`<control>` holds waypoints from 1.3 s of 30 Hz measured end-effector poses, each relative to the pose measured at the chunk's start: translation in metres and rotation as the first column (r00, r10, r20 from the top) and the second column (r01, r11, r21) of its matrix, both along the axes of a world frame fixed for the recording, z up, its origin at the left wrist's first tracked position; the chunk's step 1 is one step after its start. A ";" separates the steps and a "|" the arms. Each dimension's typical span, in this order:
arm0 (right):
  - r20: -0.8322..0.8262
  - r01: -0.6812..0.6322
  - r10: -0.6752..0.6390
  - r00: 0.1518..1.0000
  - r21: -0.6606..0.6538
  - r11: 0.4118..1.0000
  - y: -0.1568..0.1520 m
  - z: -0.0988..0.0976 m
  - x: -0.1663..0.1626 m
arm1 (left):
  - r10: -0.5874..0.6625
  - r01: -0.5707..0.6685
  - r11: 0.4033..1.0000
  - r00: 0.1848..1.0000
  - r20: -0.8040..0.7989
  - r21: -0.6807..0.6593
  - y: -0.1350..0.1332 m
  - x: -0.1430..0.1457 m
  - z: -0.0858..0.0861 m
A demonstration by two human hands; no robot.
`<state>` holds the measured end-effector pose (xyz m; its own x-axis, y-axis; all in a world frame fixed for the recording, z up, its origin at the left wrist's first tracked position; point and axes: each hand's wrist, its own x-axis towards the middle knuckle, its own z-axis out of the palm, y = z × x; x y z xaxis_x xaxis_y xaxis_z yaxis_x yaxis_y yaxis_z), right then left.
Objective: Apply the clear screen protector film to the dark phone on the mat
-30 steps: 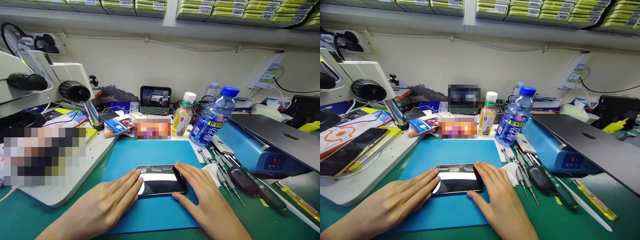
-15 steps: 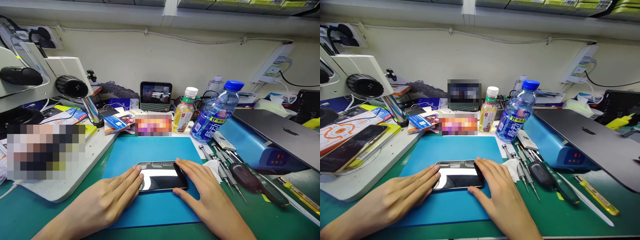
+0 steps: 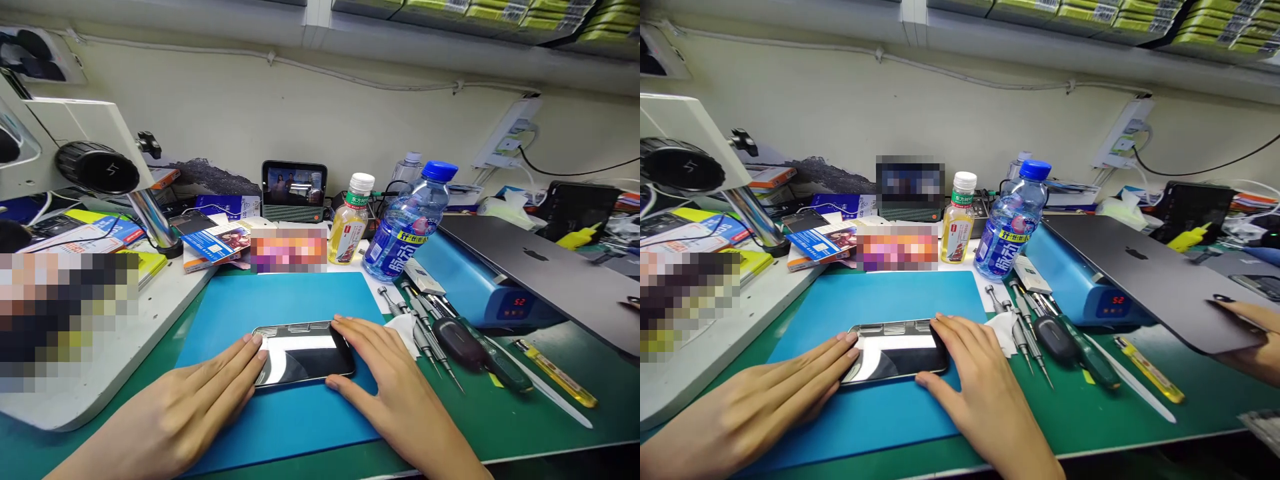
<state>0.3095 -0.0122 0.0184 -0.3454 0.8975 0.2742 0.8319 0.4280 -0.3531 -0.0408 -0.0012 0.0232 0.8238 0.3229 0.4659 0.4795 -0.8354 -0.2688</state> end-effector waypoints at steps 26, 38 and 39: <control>0.000 0.002 -0.002 1.000 0.008 1.000 0.000 -0.001 0.000 | 0.006 -0.007 1.000 1.000 0.015 0.028 0.001 0.004 0.008; -0.004 0.003 -0.002 1.000 0.023 1.000 -0.001 -0.002 0.001 | 0.021 -0.023 0.999 0.999 0.032 0.043 -0.001 0.006 0.008; -0.004 0.001 -0.001 1.000 0.020 1.000 -0.001 -0.001 0.000 | 0.024 -0.026 0.999 0.999 0.039 0.036 -0.001 0.006 0.008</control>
